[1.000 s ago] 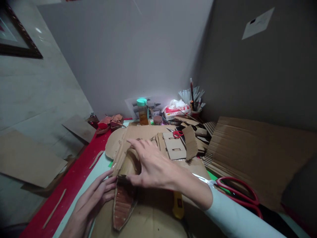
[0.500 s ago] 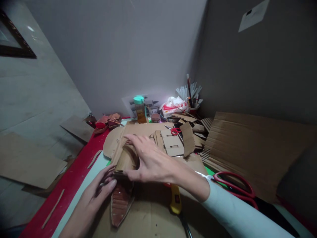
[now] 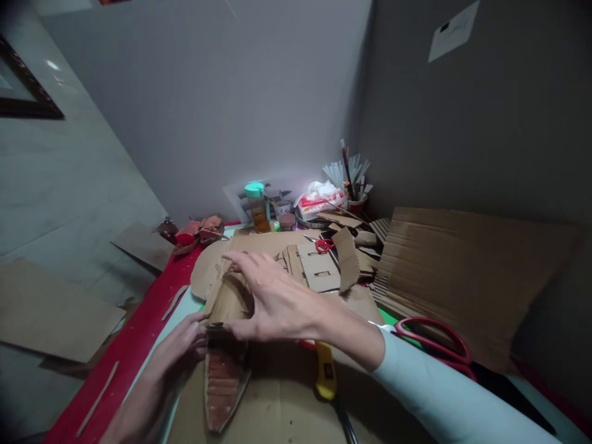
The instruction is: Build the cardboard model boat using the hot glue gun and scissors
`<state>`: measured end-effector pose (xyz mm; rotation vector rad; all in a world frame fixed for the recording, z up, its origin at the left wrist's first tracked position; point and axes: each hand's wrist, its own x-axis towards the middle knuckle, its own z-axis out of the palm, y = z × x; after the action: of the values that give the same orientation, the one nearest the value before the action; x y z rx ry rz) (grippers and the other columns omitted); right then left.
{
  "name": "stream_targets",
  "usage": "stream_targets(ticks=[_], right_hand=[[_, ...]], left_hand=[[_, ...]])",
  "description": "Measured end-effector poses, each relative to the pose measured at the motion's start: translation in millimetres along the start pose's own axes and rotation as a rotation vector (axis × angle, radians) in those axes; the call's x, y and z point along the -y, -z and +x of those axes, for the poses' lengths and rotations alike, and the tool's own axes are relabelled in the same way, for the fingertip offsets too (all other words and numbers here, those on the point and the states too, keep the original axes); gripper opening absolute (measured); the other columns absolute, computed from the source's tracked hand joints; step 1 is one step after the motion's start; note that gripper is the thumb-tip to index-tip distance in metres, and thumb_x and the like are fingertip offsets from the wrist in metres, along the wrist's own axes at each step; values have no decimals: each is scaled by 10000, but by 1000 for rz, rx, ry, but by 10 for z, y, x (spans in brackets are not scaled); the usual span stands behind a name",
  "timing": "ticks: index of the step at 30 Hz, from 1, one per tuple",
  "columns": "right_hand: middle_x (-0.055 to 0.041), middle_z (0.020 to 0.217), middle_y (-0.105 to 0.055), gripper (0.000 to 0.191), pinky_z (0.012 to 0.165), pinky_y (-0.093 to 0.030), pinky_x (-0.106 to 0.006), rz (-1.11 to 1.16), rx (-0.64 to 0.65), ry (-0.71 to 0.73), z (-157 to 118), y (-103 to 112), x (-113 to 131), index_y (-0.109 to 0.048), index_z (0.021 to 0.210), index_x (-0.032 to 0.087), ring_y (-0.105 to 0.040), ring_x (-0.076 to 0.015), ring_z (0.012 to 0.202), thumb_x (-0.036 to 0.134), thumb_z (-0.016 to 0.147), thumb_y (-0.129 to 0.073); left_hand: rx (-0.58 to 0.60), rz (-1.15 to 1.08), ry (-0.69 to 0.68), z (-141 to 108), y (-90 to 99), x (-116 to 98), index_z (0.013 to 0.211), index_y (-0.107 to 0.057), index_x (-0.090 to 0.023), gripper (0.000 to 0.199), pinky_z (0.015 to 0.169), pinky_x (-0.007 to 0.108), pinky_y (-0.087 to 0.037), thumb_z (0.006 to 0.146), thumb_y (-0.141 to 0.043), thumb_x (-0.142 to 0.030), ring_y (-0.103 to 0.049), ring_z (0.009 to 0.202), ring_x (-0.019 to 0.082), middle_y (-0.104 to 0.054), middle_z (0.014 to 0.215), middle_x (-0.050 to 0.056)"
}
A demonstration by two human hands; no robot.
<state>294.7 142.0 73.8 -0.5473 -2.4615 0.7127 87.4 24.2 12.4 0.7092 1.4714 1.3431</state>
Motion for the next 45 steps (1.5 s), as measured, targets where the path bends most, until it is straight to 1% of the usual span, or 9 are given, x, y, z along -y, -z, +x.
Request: stream_targets(ticks=[3,7,11,17,23,26,32,40,45], right_hand=[[-210,1409,-501,905,1056,-432,-505,12,14,-7,8,25,46,-348,1497,71,-489,-330,1245,370,760,-779],[-164,1395,-518,894,1052,-442,-465,38,12,-7,17,58,128,-341,1499,113,-505,-297,1233,404,779,-784],[-133,1416,-509,897,1038,-449,-433,24,17,25,25,104,228,-316,1513,158,-500,-279,1243,400,787,-784],[-89,1418,-512,879,1059,-438,-382,30,37,42,27,184,376,-323,1509,173,-499,-242,1258,380,790,-784],[-82,1469,-479,869,1097,-409,-327,45,45,96,53,251,462,-340,1495,172,-483,-219,1297,351,783,-805],[-91,1486,-477,881,1126,-384,-319,58,33,104,63,266,471,-334,1506,151,-474,-218,1321,352,789,-805],[-96,1473,-508,924,1113,-418,-416,135,31,48,69,304,460,-303,1539,207,-476,-274,1340,423,792,-803],[-45,1373,-589,923,1064,-440,-330,235,58,29,95,395,369,-295,1541,223,-522,-212,1292,422,805,-815],[-53,1400,-572,935,1091,-431,-382,223,44,10,58,370,370,-297,1542,241,-517,-238,1299,443,791,-816]], left_hand=[[3,-185,98,6,-27,-27,1266,-649,-181,457,1109,431,-435,862,-702,-387,-521,1357,313,-654,1373,105],[60,-422,199,-28,-140,-120,1329,-614,-160,405,1036,439,-523,939,-571,-258,-649,1214,290,-742,1208,106],[123,-575,297,-110,-227,-181,1355,-604,-143,443,991,461,-558,947,-588,-313,-707,1112,319,-768,1152,115],[256,-666,386,-179,-216,-163,1375,-598,-123,508,1030,497,-520,953,-584,-404,-709,1108,350,-779,1134,140],[402,-684,337,-196,-244,-155,1437,-551,-181,552,1108,480,-445,965,-539,-467,-685,1163,330,-769,1181,121],[367,-637,270,-233,-250,-178,1425,-568,-216,547,1094,505,-455,947,-551,-480,-687,1153,346,-779,1158,100],[327,-567,254,-289,-237,-196,1387,-613,-242,620,1038,558,-494,883,-576,-601,-676,1152,396,-785,1136,103],[312,-513,226,-352,-266,-164,1408,-590,-281,702,1045,552,-480,847,-542,-701,-644,1203,405,-752,1233,90],[300,-495,208,-342,-282,-157,1410,-588,-283,690,1046,549,-482,851,-552,-686,-663,1171,396,-763,1203,92]])
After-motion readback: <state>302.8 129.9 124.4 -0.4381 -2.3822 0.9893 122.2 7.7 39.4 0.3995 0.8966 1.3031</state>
